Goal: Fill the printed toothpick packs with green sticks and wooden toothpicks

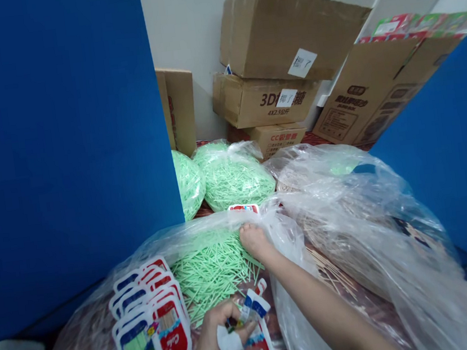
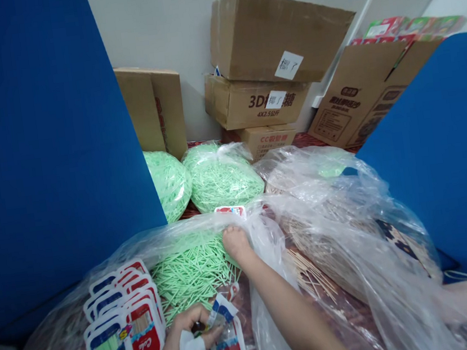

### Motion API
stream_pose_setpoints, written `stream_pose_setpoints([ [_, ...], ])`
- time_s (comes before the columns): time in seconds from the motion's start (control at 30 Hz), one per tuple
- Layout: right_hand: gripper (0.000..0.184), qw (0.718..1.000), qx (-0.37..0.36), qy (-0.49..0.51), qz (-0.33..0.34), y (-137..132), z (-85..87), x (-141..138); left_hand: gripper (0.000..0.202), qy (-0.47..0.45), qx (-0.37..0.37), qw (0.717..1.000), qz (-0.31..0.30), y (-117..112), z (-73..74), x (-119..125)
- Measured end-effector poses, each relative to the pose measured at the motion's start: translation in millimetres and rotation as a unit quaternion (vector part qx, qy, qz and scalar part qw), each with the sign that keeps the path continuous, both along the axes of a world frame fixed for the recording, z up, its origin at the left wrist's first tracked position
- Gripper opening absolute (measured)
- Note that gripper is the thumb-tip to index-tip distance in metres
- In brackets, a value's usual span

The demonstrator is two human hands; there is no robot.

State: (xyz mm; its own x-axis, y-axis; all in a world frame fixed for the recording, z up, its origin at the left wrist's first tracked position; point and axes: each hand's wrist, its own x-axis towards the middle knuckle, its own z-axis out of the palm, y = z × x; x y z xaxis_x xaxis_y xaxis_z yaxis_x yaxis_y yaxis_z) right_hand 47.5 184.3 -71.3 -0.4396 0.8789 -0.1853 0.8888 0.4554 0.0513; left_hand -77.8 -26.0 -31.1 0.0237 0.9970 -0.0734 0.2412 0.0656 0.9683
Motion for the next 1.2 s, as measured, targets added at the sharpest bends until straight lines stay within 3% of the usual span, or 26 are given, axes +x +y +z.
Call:
stream_pose_setpoints([
  [0.23, 0.033, 0.998, -0.021, 0.043, -0.033, -3.5, 7.8, -0.1, 0.028, 0.003, 0.011, 1.0, 0.02, -3.0, 6.2, 0.1],
  [0.37, 0.023, 0.985, -0.078, 0.142, -0.054, -6.1, 21.8, 17.4, 0.026, -0.008, 0.009, 1.0, 0.016, -0.8, 2.9, -2.9],
  [0.47, 0.019, 0.955, -0.14, 0.252, -0.061, -14.9, 32.7, 35.5, 0.025, -0.023, 0.009, 1.0, 0.016, 1.4, 0.9, -1.4],
  [0.6, 0.03, 0.873, -0.221, 0.427, -0.085, -35.8, 37.8, 48.7, 0.027, -0.037, -0.003, 0.999, 0.024, 2.7, -1.2, 2.0],
  [0.73, 0.045, 0.761, -0.273, 0.574, -0.132, -55.2, 37.0, 43.1, 0.028, -0.05, -0.008, 0.998, 0.021, 1.0, -3.9, 0.9],
  [0.87, 0.046, 0.642, -0.303, 0.684, -0.168, -66.6, 44.2, 33.8, 0.03, -0.041, -0.015, 0.999, 0.023, -1.2, -2.0, -2.9],
  [1.07, 0.041, 0.57, -0.348, 0.725, -0.17, -81.5, 73.2, 30.6, 0.029, -0.018, -0.02, 0.999, 0.023, -1.5, 10.7, -8.3],
  [1.2, 0.033, 0.526, -0.303, 0.783, -0.141, -96.8, 106.2, 26.7, 0.031, 0.03, 0.034, 0.998, 0.037, -0.4, 14.2, -12.3],
])
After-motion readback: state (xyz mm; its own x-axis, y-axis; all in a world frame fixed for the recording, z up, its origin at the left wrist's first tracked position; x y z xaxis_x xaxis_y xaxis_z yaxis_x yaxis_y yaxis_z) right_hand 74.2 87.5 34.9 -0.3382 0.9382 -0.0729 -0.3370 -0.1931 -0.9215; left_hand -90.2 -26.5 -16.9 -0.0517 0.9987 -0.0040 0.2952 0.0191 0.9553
